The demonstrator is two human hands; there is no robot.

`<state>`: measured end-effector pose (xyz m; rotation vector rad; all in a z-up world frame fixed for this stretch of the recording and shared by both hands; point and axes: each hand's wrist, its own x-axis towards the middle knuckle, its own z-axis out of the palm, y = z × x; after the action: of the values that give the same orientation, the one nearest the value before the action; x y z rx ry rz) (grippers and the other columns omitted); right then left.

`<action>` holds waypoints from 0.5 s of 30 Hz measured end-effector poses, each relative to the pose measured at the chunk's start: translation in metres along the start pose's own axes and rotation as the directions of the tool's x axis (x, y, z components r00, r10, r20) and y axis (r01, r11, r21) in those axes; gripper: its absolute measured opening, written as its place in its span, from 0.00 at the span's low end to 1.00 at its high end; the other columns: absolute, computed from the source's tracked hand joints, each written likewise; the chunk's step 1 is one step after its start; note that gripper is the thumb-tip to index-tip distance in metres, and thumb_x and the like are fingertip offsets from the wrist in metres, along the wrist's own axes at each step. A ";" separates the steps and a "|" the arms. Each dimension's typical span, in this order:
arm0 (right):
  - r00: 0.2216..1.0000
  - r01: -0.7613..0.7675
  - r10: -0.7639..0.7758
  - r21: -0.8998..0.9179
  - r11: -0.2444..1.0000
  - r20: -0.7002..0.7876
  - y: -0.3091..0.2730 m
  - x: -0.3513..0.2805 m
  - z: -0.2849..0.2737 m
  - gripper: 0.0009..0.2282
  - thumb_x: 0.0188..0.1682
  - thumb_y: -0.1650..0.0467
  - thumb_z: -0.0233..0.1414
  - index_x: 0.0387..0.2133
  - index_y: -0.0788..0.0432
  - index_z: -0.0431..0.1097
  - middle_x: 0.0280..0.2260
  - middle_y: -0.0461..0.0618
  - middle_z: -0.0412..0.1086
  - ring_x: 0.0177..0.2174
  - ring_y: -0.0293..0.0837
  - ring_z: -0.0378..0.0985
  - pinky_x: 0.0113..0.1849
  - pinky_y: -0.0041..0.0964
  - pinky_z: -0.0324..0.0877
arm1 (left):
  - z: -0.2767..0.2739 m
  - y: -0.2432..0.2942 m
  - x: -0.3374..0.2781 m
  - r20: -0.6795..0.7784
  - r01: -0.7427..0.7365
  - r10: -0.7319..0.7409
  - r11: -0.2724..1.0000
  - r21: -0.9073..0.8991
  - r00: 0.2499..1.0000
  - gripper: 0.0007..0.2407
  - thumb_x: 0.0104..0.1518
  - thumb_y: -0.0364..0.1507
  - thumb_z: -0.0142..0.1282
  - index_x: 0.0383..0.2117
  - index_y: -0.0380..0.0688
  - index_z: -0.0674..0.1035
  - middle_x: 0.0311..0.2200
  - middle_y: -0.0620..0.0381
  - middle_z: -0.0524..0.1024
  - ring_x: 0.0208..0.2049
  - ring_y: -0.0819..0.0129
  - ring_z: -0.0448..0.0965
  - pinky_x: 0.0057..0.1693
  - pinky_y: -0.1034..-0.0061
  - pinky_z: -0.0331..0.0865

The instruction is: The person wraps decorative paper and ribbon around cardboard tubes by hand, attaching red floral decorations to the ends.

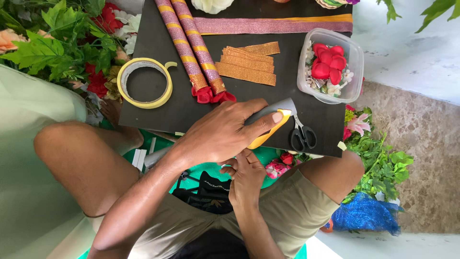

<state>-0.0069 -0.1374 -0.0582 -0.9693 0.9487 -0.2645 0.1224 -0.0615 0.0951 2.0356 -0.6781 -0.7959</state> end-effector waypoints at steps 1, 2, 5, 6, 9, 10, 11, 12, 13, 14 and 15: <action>1.000 0.000 0.000 -0.001 1.000 -0.002 0.000 0.000 0.001 0.06 0.52 0.72 0.59 0.28 0.64 0.75 0.21 0.50 0.74 0.19 0.45 0.79 0.18 0.33 0.68 | 0.000 0.000 0.000 0.001 -0.001 0.001 1.000 -0.001 1.000 0.19 0.67 0.50 0.37 0.32 0.49 0.69 0.23 0.46 0.69 0.29 0.46 0.70 0.40 0.62 0.61; 1.000 0.001 -0.001 0.014 1.000 -0.008 0.000 0.000 0.002 0.05 0.51 0.74 0.59 0.27 0.63 0.75 0.21 0.49 0.73 0.18 0.45 0.79 0.18 0.33 0.68 | 0.000 0.000 0.000 -0.001 -0.005 0.005 1.000 -0.006 1.000 0.19 0.67 0.50 0.37 0.31 0.49 0.69 0.22 0.47 0.67 0.29 0.47 0.69 0.40 0.63 0.61; 0.999 0.029 -0.028 0.002 1.000 -0.037 -0.001 -0.004 0.006 0.05 0.51 0.74 0.58 0.27 0.64 0.76 0.21 0.49 0.73 0.17 0.45 0.78 0.18 0.34 0.68 | 0.000 0.002 -0.001 0.010 0.005 -0.005 1.000 0.001 1.000 0.19 0.66 0.51 0.37 0.33 0.49 0.70 0.25 0.47 0.70 0.32 0.45 0.71 0.41 0.62 0.62; 0.997 0.056 -0.058 -0.023 0.998 -0.051 -0.002 -0.004 0.010 0.06 0.51 0.73 0.58 0.27 0.65 0.76 0.20 0.50 0.74 0.16 0.46 0.77 0.18 0.34 0.67 | -0.001 0.002 0.000 0.017 0.019 -0.019 1.000 0.018 1.000 0.20 0.66 0.51 0.36 0.34 0.49 0.71 0.28 0.46 0.74 0.36 0.43 0.74 0.44 0.61 0.63; 0.989 0.115 -0.120 -0.056 0.992 -0.085 -0.002 -0.010 0.012 0.08 0.50 0.75 0.58 0.21 0.66 0.72 0.15 0.53 0.69 0.15 0.48 0.77 0.17 0.36 0.66 | -0.002 0.003 -0.001 0.014 0.012 -0.012 1.000 0.008 1.000 0.19 0.67 0.50 0.38 0.32 0.50 0.70 0.24 0.48 0.69 0.27 0.46 0.71 0.40 0.61 0.62; 0.989 0.117 -0.121 -0.057 0.992 -0.084 -0.005 -0.016 0.015 0.08 0.50 0.75 0.58 0.21 0.66 0.72 0.15 0.53 0.69 0.15 0.48 0.77 0.17 0.36 0.66 | -0.004 0.005 -0.002 0.013 0.011 -0.011 1.000 0.007 1.000 0.19 0.67 0.50 0.38 0.32 0.50 0.70 0.24 0.48 0.69 0.27 0.46 0.71 0.40 0.61 0.62; 0.985 0.138 -0.149 -0.123 0.983 -0.085 -0.009 -0.021 0.019 0.09 0.48 0.77 0.56 0.18 0.65 0.70 0.13 0.56 0.68 0.14 0.48 0.76 0.17 0.36 0.66 | -0.006 0.007 -0.004 0.027 0.045 -0.045 0.999 0.013 0.999 0.19 0.66 0.51 0.38 0.33 0.50 0.70 0.22 0.48 0.69 0.27 0.48 0.71 0.40 0.61 0.62; 0.981 0.159 -0.177 -0.187 0.969 -0.084 -0.013 -0.027 0.022 0.10 0.46 0.79 0.55 0.16 0.65 0.68 0.11 0.58 0.68 0.13 0.49 0.76 0.17 0.36 0.66 | -0.009 0.009 -0.005 0.040 0.078 -0.079 0.997 0.020 0.996 0.19 0.66 0.52 0.37 0.34 0.51 0.71 0.19 0.47 0.68 0.26 0.49 0.72 0.39 0.61 0.62; 0.980 0.161 -0.179 -0.188 0.969 -0.082 -0.010 -0.031 0.016 0.10 0.46 0.79 0.55 0.16 0.65 0.68 0.11 0.58 0.68 0.13 0.49 0.76 0.17 0.36 0.66 | -0.008 0.009 -0.005 0.038 0.077 -0.078 0.997 0.020 0.996 0.19 0.66 0.52 0.37 0.34 0.51 0.71 0.19 0.47 0.68 0.26 0.49 0.72 0.39 0.61 0.62; 0.969 0.245 -0.240 -0.124 0.962 0.052 -0.006 -0.034 0.009 0.07 0.46 0.82 0.54 0.19 0.65 0.70 0.14 0.56 0.68 0.13 0.48 0.76 0.18 0.34 0.66 | -0.008 0.009 -0.004 0.036 0.081 -0.082 0.996 0.030 0.996 0.19 0.66 0.52 0.37 0.33 0.51 0.70 0.22 0.46 0.69 0.29 0.45 0.72 0.39 0.60 0.62; 0.935 0.317 -0.304 -0.050 0.947 0.182 -0.003 -0.038 0.002 0.07 0.45 0.85 0.53 0.23 0.66 0.73 0.16 0.55 0.69 0.13 0.48 0.76 0.18 0.33 0.66 | -0.008 0.008 -0.004 0.034 0.085 -0.086 0.996 0.040 0.996 0.19 0.66 0.52 0.37 0.33 0.51 0.69 0.24 0.45 0.70 0.32 0.42 0.72 0.40 0.58 0.62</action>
<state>-0.0266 -0.1159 -0.0340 -1.1962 0.6487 -0.4049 0.1238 -0.0593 0.1069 2.1015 -0.6342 -0.8766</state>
